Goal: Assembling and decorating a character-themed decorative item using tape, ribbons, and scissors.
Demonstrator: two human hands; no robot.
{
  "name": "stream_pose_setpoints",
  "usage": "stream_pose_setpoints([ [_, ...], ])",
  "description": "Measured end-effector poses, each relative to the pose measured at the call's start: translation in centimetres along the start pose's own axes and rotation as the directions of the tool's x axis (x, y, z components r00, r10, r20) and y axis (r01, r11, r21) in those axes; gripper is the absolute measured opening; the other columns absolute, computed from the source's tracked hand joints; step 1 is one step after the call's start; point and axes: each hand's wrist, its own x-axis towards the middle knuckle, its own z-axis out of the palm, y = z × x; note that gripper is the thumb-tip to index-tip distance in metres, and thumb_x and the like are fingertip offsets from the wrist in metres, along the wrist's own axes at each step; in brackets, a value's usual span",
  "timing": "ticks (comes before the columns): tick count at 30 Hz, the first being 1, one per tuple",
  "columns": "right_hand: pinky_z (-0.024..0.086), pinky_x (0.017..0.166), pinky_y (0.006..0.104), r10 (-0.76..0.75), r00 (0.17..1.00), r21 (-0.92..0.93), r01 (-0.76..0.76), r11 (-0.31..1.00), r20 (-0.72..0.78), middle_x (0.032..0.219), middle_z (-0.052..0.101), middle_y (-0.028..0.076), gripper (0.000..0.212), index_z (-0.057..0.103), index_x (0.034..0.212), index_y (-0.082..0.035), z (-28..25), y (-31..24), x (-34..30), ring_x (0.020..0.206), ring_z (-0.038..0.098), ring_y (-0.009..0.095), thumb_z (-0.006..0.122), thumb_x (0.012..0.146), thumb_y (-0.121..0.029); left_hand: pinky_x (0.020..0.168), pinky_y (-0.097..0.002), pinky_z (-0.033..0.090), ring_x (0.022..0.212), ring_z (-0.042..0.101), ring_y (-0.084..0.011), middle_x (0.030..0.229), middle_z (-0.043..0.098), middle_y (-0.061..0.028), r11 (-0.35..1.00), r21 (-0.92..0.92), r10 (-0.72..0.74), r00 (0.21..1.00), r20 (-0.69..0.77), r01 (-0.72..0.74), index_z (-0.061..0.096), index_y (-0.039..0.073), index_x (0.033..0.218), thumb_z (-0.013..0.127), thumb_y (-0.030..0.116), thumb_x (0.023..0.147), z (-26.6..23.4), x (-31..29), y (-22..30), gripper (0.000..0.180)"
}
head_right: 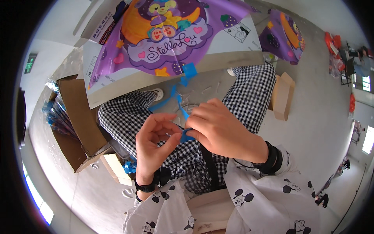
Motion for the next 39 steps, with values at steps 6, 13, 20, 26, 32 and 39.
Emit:
stream_pose_setpoints([
  [6,0.039,0.082,0.0378,0.009,0.999,-0.035,-0.008,0.999,0.04,0.082,0.056,0.004,0.021,0.063,0.087,-0.008,-0.2,0.3,-0.4,0.085,0.054,0.024,0.078,0.073,-0.006,0.07,-0.0222,0.054,0.084,0.067,-0.0105,0.092,0.069,-0.0057,0.998,0.04,-0.044,0.999,0.017,0.043,0.055,0.0,0.121,0.068,-0.007,0.082,0.0,0.0,-0.3,0.041],
  [13,0.039,0.085,0.0366,-0.006,1.0,0.12,0.004,0.993,0.022,0.088,0.061,0.002,0.024,0.059,0.097,-0.009,-0.3,0.6,-0.1,0.083,0.058,0.023,0.073,0.078,-0.006,0.072,-0.0241,0.056,0.084,0.067,-0.0138,0.093,0.068,-0.009,0.962,-0.227,-0.132,0.986,0.098,0.151,0.047,-0.002,0.127,0.067,-0.008,0.083,-0.3,0.5,-0.8,0.049],
  [20,0.039,0.085,0.0351,0.045,0.999,0.257,-0.043,0.966,0.0,0.089,0.064,0.0,0.036,0.061,0.112,-0.012,-0.4,0.7,-0.1,0.081,0.06,0.021,0.071,0.079,-0.001,0.073,-0.0249,0.057,0.085,0.068,-0.0152,0.095,0.067,-0.0112,0.846,-0.453,-0.192,0.953,0.235,0.282,0.045,-0.003,0.125,0.065,-0.007,0.084,-0.7,0.9,-1.7,0.046],
  [26,0.042,0.081,0.0352,-0.084,0.996,0.302,0.074,0.95,0.022,0.089,0.065,0.0,0.03,0.064,0.107,-0.013,-0.3,1.5,-0.5,0.083,0.059,0.02,0.07,0.08,0.0,0.064,-0.0233,0.054,0.078,0.066,-0.0132,0.092,0.064,-0.0081,0.877,-0.45,-0.153,0.986,0.066,0.166,0.041,-0.002,0.125,0.061,-0.005,0.088,0.1,1.6,-2.8,0.042],
  [32,0.049,0.083,0.0371,0.089,0.994,0.358,-0.061,0.932,-0.061,0.093,0.066,0.006,0.016,0.062,0.094,-0.007,0.5,1.9,-0.4,0.095,0.061,0.025,0.07,0.082,-0.001,0.06,-0.0297,0.054,0.07,0.065,-0.0181,0.09,0.063,-0.0092,0.915,0.403,0.03,0.988,-0.153,0.034,0.05,-0.001,0.116,0.059,-0.007,0.082,-0.5,1.5,-4.6,0.036],
  [39,0.05,0.075,0.0245,0.376,0.926,0.563,-0.289,0.775,-0.042,0.088,0.066,0.005,0.008,0.061,0.097,0.0,3.7,5.0,1.9,0.08,0.064,0.011,0.064,0.089,0.001,0.1,-0.0354,0.045,0.107,0.062,-0.0247,0.108,0.067,-0.0118,0.755,0.656,0.235,0.94,-0.248,-0.016,0.062,-0.002,0.116,0.057,0.01,0.094,-2.0,4.8,-7.1,0.026],
])
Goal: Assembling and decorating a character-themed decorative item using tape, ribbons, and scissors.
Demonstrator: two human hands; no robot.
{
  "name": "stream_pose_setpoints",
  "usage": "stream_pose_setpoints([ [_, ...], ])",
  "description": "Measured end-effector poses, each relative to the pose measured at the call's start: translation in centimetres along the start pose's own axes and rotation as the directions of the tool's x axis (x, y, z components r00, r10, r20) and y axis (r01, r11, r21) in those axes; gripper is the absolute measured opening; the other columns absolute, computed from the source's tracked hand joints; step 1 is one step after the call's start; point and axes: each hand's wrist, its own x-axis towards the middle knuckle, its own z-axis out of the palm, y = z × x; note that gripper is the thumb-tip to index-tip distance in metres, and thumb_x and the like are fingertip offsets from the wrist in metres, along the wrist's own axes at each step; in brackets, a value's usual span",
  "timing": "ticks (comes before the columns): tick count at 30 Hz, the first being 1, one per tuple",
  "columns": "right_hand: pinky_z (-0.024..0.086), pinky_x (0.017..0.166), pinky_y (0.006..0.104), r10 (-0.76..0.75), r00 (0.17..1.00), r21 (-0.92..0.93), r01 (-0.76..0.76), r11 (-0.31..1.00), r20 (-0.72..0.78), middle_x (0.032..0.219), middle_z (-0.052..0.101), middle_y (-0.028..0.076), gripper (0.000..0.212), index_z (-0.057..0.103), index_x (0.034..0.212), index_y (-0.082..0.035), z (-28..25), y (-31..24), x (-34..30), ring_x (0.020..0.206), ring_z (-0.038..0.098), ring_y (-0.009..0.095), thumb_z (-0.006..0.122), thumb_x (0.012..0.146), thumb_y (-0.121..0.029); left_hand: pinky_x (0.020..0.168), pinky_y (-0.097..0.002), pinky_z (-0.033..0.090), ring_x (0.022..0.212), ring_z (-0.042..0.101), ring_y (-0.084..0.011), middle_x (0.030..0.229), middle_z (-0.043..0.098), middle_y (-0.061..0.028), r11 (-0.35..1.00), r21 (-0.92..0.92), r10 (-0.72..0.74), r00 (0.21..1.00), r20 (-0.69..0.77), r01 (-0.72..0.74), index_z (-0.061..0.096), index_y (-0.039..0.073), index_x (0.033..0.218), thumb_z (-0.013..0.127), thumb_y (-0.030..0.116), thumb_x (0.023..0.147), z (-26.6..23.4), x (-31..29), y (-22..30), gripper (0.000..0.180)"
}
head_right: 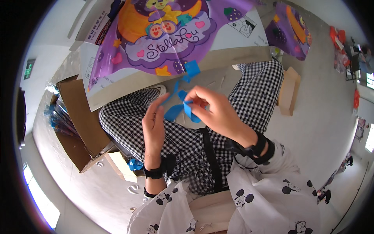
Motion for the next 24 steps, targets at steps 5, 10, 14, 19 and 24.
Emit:
stream_pose_setpoints([
  [5,0.049,0.062,0.0267,0.144,0.975,0.014,-0.144,0.99,-0.169,0.075,0.063,0.003,0.016,0.058,0.097,-0.002,2.2,4.1,4.0,0.067,0.062,0.011,0.069,0.087,-0.006,0.086,-0.0246,0.049,0.098,0.061,-0.0113,0.106,0.066,-0.0079,0.688,-0.664,-0.203,0.956,0.21,0.292,0.06,-0.007,0.115,0.064,0.016,0.096,4.1,0.9,0.5,0.029],
  [10,0.048,0.063,0.0282,0.114,0.96,-0.183,-0.164,0.969,-0.257,0.076,0.062,0.006,0.03,0.05,0.104,-0.004,2.2,6.7,6.7,0.064,0.059,0.015,0.072,0.084,-0.006,0.057,-0.0185,0.039,0.067,0.05,-0.0017,0.078,0.062,0.0023,0.508,-0.751,-0.452,0.873,0.186,0.423,0.066,-0.003,0.095,0.066,0.016,0.095,7.1,3.8,-2.4,0.019],
  [14,0.05,0.067,0.0322,-0.015,0.959,-0.236,-0.054,0.97,-0.283,0.09,0.065,0.008,0.027,0.052,0.101,-0.004,1.9,7.8,7.5,0.074,0.062,0.02,0.072,0.083,-0.006,0.05,-0.0199,0.027,0.058,0.039,-0.0012,0.068,0.055,0.0054,0.476,-0.763,-0.546,0.827,0.134,0.438,0.067,-0.002,0.087,0.066,0.018,0.095,8.7,5.1,-3.7,0.021],
  [19,0.047,0.095,0.0431,-0.399,0.915,-0.664,0.258,0.702,-0.066,0.13,0.057,0.01,0.033,0.061,0.115,-0.001,1.7,9.0,5.5,0.122,0.054,0.03,0.061,0.082,0.005,0.048,-0.0199,0.029,0.055,0.041,-0.0017,0.066,0.056,0.0052,0.556,-0.73,-0.567,0.824,0.016,0.397,0.068,-0.002,0.086,0.068,0.018,0.094,9.5,6.0,-3.9,0.022],
  [24,0.039,0.109,0.043,-0.32,0.946,-0.728,0.259,0.635,0.057,0.14,0.052,0.01,0.049,0.055,0.13,-0.001,1.7,10.0,4.9,0.135,0.044,0.025,0.06,0.081,0.003,0.054,-0.0188,0.043,0.061,0.053,-0.004,0.075,0.063,0.0018,0.586,-0.673,-0.588,0.808,0.03,0.451,0.071,-0.002,0.091,0.068,0.021,0.094,9.3,6.4,-3.8,0.024],
])
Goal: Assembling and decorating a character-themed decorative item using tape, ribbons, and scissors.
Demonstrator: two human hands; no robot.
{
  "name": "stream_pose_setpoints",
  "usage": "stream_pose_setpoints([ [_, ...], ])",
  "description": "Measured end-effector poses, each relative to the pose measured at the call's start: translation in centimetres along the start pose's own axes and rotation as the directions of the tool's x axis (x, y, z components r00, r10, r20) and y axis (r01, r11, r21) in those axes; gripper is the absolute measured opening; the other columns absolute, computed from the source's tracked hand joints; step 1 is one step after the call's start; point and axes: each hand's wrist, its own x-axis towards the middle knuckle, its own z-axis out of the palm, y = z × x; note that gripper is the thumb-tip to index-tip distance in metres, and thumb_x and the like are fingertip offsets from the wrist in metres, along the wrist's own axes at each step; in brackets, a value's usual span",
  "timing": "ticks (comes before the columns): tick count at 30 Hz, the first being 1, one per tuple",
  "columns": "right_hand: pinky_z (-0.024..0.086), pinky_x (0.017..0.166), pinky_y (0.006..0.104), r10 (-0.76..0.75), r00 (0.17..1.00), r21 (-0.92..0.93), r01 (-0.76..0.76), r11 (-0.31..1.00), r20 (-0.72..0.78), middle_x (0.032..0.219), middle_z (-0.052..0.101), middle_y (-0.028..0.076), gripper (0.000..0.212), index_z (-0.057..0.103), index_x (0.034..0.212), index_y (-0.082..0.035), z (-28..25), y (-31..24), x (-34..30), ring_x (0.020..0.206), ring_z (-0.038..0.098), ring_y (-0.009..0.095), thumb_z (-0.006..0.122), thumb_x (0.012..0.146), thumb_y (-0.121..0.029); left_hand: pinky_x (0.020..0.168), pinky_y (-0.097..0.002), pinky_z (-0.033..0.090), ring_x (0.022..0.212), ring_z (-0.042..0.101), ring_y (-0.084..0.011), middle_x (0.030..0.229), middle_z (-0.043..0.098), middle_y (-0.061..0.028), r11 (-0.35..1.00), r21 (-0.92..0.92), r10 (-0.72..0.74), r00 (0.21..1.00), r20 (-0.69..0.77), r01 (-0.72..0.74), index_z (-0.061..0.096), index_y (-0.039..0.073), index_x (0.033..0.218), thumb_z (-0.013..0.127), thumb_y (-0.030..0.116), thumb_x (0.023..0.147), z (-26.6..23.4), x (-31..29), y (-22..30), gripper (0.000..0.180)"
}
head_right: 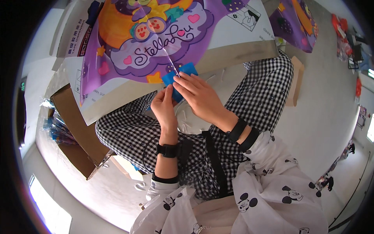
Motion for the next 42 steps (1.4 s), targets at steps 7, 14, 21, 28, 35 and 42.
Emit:
stream_pose_setpoints([
  [7,0.032,0.116,0.0434,0.009,1.0,-0.046,-0.008,0.999,0.029,0.143,0.05,0.01,0.047,0.053,0.134,-0.002,0.4,0.2,0.4,0.138,0.041,0.023,0.055,0.086,-0.001,0.055,-0.0187,0.042,0.061,0.052,-0.0035,0.073,0.062,0.003,1.0,0.009,-0.005,0.999,0.04,0.005,0.071,-0.002,0.091,0.067,0.021,0.094,0.1,0.1,0.8,0.023],
  [14,0.031,0.116,0.0444,0.005,0.999,-0.077,-0.002,0.997,0.033,0.143,0.049,0.01,0.048,0.053,0.134,-0.003,0.5,0.1,0.4,0.138,0.041,0.024,0.056,0.087,-0.003,0.055,-0.0188,0.042,0.06,0.051,-0.0038,0.073,0.061,0.0035,0.999,0.031,-0.023,0.999,0.04,0.022,0.071,-0.001,0.092,0.065,0.019,0.095,0.0,0.1,0.6,0.021],
  [21,0.031,0.116,0.0459,0.005,0.998,-0.148,0.005,0.989,0.068,0.143,0.049,0.012,0.046,0.054,0.133,0.0,0.3,-0.3,0.5,0.139,0.039,0.025,0.057,0.087,-0.006,0.051,-0.0193,0.04,0.056,0.046,-0.0022,0.066,0.055,0.0047,0.998,0.003,-0.064,0.998,-0.002,0.064,0.071,-0.002,0.091,0.066,0.024,0.095,-0.1,0.3,0.6,0.027],
  [28,0.03,0.116,0.0478,0.035,0.998,-0.074,-0.032,0.997,0.048,0.146,0.048,0.008,0.051,0.054,0.135,-0.004,0.4,-0.5,0.6,0.14,0.039,0.024,0.055,0.084,0.002,0.051,-0.0194,0.041,0.057,0.046,-0.0023,0.066,0.056,0.0045,1.0,-0.012,-0.014,1.0,0.022,0.014,0.071,-0.003,0.092,0.066,0.024,0.095,-0.3,0.6,0.1,0.027],
  [35,0.031,0.115,0.048,0.027,0.998,-0.104,-0.022,0.994,0.05,0.146,0.047,0.008,0.051,0.054,0.135,-0.004,0.5,-0.6,0.6,0.139,0.039,0.025,0.055,0.084,0.002,0.057,-0.0196,0.047,0.063,0.056,-0.0056,0.077,0.064,0.0014,0.999,0.026,-0.038,0.999,0.025,0.038,0.072,0.0,0.099,0.065,0.024,0.095,-0.6,0.7,0.0,0.026],
  [42,0.029,0.116,0.0492,0.026,0.999,-0.126,-0.021,0.992,0.039,0.144,0.048,0.009,0.048,0.056,0.132,-0.004,0.4,-0.7,0.6,0.139,0.039,0.025,0.056,0.084,0.001,0.052,-0.0196,0.042,0.059,0.05,-0.0032,0.07,0.059,0.0031,0.999,-0.033,-0.029,1.0,0.002,0.029,0.072,-0.003,0.093,0.066,0.024,0.095,-0.4,0.7,-0.2,0.028],
])
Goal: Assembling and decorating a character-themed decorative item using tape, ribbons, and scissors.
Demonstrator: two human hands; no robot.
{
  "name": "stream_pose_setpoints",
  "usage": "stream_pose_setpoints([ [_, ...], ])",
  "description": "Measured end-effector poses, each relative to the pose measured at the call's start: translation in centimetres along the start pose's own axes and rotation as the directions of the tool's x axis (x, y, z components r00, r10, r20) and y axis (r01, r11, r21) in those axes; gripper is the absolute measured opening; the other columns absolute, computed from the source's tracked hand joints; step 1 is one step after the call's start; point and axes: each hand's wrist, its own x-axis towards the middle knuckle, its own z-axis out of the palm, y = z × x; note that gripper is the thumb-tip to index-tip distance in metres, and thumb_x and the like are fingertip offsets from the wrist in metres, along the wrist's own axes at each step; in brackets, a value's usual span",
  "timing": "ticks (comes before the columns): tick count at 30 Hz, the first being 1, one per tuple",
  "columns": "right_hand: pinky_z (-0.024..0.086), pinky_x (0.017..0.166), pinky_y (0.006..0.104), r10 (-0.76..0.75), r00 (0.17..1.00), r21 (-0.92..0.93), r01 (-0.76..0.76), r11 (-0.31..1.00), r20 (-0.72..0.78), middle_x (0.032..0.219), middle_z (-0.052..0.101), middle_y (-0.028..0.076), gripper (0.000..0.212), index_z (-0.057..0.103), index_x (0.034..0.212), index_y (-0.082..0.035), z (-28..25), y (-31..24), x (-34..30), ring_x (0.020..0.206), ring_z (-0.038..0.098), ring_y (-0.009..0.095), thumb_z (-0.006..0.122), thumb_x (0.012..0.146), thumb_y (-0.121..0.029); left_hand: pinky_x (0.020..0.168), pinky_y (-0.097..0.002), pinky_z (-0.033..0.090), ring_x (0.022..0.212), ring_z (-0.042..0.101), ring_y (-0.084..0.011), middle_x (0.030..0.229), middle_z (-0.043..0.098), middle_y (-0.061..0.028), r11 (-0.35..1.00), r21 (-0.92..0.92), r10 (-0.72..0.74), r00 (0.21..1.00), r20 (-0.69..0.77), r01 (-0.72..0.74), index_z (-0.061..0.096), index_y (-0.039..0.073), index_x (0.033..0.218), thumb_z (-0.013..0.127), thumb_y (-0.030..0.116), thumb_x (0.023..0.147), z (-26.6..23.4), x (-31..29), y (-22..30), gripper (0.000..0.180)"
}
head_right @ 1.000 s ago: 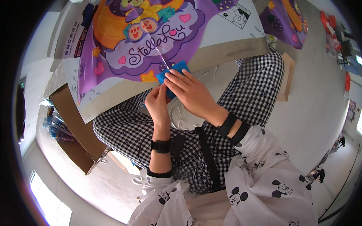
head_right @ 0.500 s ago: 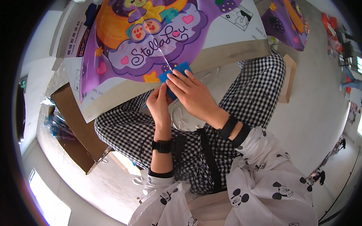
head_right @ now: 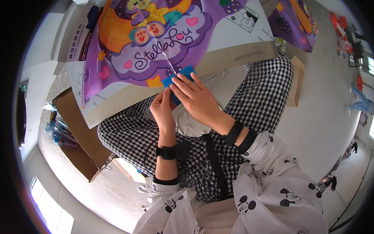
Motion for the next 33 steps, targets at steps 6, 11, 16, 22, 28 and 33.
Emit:
stream_pose_setpoints([
  [6,0.028,0.116,0.0502,0.0,1.0,-0.007,0.0,1.0,-0.007,0.143,0.049,0.009,0.048,0.057,0.131,-0.004,0.0,0.0,0.1,0.139,0.04,0.025,0.056,0.084,0.0,0.056,-0.0192,0.048,0.064,0.057,-0.0046,0.079,0.066,0.001,0.997,0.072,-0.033,0.999,0.026,0.031,0.072,0.0,0.099,0.063,0.024,0.096,-0.2,0.1,0.3,0.026],
  [11,0.027,0.116,0.05,0.005,1.0,-0.002,-0.005,1.0,-0.009,0.143,0.049,0.009,0.049,0.058,0.131,-0.004,-0.2,0.0,0.0,0.139,0.039,0.025,0.057,0.082,0.0,0.066,-0.0288,0.047,0.076,0.057,-0.0149,0.086,0.062,-0.0056,0.873,0.428,0.258,0.966,-0.001,-0.233,0.065,-0.002,0.096,0.068,0.019,0.091,0.0,-1.8,1.5,0.022],
  [16,0.028,0.116,0.0486,-0.032,0.999,-0.09,0.031,0.995,-0.02,0.138,0.054,0.01,0.039,0.061,0.124,-0.003,-0.3,0.0,0.0,0.136,0.043,0.025,0.059,0.086,-0.013,0.093,-0.0431,0.044,0.109,0.055,-0.0316,0.113,0.059,-0.0112,0.211,0.716,0.619,0.658,0.429,-0.665,0.058,-0.001,0.11,0.063,0.001,0.08,-1.0,-3.8,3.0,0.03],
  [22,0.026,0.117,0.0489,-0.039,0.999,-0.072,0.036,0.997,-0.033,0.138,0.054,0.011,0.041,0.06,0.125,-0.003,-0.2,0.1,0.0,0.137,0.041,0.025,0.059,0.085,-0.013,0.106,-0.0431,0.041,0.128,0.047,-0.0333,0.137,0.05,-0.0154,0.101,0.686,0.491,0.636,0.596,-0.721,0.048,-0.002,0.134,0.055,-0.005,0.08,-1.5,-2.9,3.2,0.054],
  [28,0.026,0.117,0.0495,-0.035,0.999,-0.068,0.033,0.997,-0.033,0.139,0.053,0.012,0.041,0.06,0.125,-0.002,-0.2,0.1,0.0,0.137,0.041,0.026,0.058,0.085,-0.01,0.105,-0.0417,0.043,0.129,0.045,-0.0333,0.142,0.046,-0.0152,0.047,0.71,0.447,0.65,0.614,-0.703,0.044,-0.002,0.138,0.053,-0.008,0.079,-1.6,-2.7,2.8,0.06],
  [33,0.026,0.117,0.0508,-0.016,1.0,-0.017,0.016,1.0,0.011,0.141,0.049,0.013,0.044,0.059,0.126,-0.002,-0.7,0.3,-0.2,0.138,0.04,0.028,0.057,0.082,-0.001,0.106,-0.0407,0.042,0.13,0.046,-0.0312,0.141,0.048,-0.015,-0.002,0.738,0.441,0.661,0.607,-0.675,0.049,-0.005,0.135,0.054,-0.003,0.082,-1.1,-2.9,3.0,0.054],
])
